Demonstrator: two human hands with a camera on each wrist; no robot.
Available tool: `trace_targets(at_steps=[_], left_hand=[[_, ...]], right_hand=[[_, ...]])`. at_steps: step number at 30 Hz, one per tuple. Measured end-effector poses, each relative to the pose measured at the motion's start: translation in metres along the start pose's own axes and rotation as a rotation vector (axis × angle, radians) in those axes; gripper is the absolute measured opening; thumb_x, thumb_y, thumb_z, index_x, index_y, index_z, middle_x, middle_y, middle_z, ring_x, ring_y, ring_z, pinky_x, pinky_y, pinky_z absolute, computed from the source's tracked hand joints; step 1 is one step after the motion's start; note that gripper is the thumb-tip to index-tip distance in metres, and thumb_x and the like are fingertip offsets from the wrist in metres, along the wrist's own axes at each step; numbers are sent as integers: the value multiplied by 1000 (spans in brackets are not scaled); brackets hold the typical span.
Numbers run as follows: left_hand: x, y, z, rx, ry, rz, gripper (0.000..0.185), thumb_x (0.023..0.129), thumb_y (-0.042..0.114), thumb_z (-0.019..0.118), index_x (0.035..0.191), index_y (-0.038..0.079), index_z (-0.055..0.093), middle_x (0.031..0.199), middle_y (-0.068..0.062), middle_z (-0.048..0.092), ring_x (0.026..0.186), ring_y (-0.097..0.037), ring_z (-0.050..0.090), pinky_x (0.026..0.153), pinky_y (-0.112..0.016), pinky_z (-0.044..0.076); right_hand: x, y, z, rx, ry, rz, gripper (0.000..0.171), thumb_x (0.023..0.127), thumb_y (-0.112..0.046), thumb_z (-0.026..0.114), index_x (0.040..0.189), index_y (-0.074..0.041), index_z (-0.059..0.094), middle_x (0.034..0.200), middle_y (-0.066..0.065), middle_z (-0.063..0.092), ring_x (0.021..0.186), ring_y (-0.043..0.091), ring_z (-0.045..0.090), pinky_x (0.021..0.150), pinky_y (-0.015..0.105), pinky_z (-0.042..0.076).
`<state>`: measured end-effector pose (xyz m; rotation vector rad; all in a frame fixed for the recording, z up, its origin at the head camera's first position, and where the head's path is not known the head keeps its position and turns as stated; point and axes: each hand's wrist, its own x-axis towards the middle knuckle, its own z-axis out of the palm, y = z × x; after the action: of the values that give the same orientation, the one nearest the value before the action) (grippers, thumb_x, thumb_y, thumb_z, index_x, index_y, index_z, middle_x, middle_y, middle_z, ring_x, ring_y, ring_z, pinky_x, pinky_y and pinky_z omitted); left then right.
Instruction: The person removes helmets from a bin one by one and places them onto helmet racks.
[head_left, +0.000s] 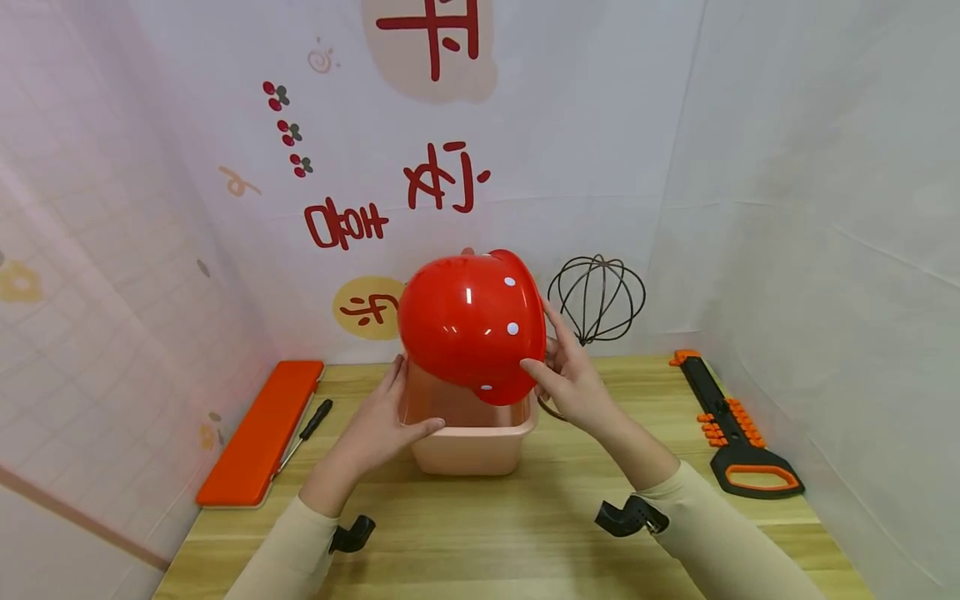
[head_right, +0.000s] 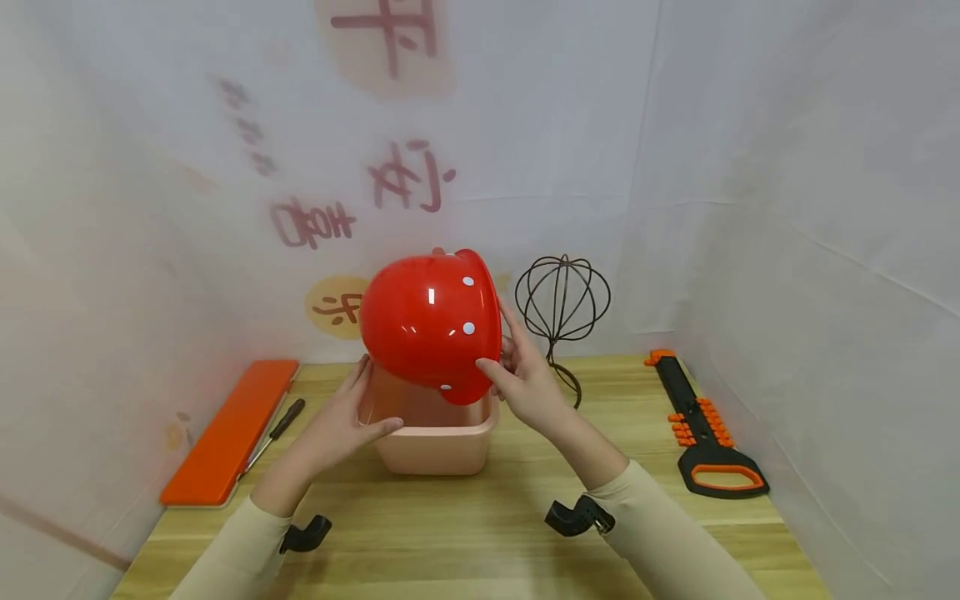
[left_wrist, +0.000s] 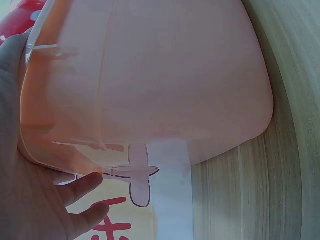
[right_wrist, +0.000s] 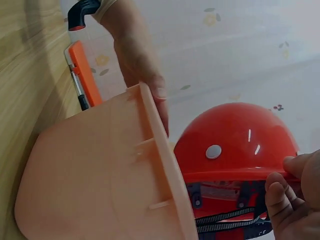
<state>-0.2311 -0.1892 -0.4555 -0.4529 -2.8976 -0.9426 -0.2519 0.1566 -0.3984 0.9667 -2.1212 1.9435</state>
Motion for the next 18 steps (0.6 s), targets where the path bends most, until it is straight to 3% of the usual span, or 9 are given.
trace_targets(at_steps=[9,14,18], left_hand=[[-1,0,0,-18,-3,-5,132,88,83,73,179,12,9,186,-12,6,164,-49,27,114,-74,44],[-1,-2,1,-14,-2,-11,129,90,76,77,179,12,9,186,-11,6,163,-49,29,114,-75,44],[0,-1,0,-4,-5,-20,128,91,72,78,179,11,8,186,-10,4,164,-49,27,116,-74,41]], right_hand=[[-1,-6,-2,79,95,-41,93,108,4,66,178,-36,21,113,18,74,65,26,59,57,26,57],[-1,-7,-1,127,144,-82,94,108,7,64,179,-35,18,103,15,71,65,23,57,58,25,56],[1,-9,-5,161,182,-113,93,109,6,63,179,-37,18,109,14,72,68,25,57,59,25,56]])
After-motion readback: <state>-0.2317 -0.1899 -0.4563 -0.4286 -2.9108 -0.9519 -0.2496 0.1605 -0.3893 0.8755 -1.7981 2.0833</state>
